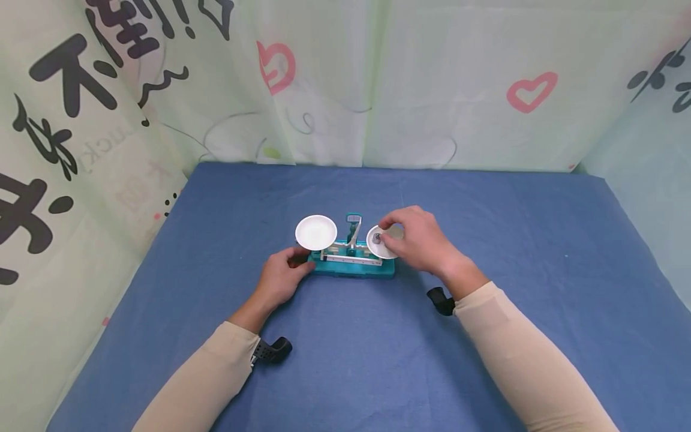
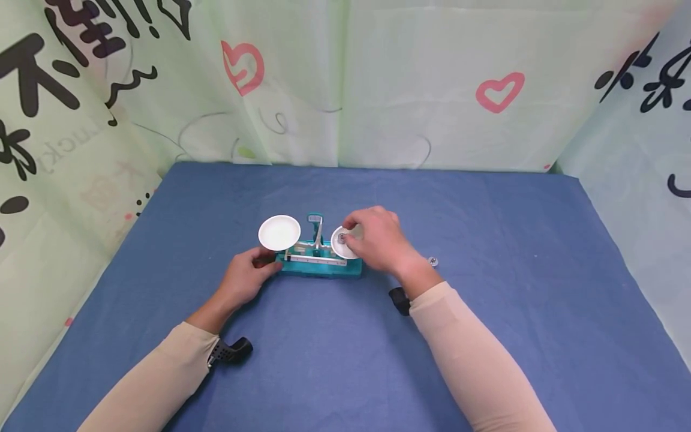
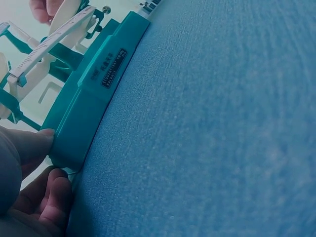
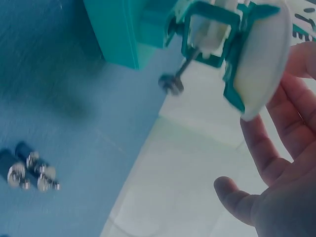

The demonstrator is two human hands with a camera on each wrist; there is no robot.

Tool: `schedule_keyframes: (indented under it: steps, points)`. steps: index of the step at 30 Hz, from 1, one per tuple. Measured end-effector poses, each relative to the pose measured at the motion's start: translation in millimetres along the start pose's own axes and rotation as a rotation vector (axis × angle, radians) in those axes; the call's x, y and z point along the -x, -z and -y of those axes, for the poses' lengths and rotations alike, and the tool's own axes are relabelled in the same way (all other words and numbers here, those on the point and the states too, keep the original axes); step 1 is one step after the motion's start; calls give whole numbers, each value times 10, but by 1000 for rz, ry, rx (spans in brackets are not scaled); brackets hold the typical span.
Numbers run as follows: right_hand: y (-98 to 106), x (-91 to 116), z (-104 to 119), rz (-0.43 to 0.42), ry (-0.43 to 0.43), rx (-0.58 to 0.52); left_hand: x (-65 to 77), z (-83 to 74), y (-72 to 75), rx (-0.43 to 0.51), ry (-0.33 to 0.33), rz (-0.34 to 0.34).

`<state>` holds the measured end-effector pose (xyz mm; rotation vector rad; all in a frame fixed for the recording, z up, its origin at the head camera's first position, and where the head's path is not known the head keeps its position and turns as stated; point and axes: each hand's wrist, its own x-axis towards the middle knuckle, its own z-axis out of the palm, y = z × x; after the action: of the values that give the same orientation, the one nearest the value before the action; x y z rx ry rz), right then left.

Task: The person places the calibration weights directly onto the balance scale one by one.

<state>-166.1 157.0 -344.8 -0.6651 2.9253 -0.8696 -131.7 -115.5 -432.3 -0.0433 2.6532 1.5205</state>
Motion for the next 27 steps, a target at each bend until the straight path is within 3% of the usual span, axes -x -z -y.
schedule_keyframes:
  steps: [10,15,27]
  points:
    - [181,184,-250,-29,-161,-26,5,-3,1,2,-17,-2]
    - [141,319,-477,21,-218,-5,23,-6,6,-1,-16,0]
    - [51,481,-838,79,-233,53,31,-3,21,-2,-19,6]
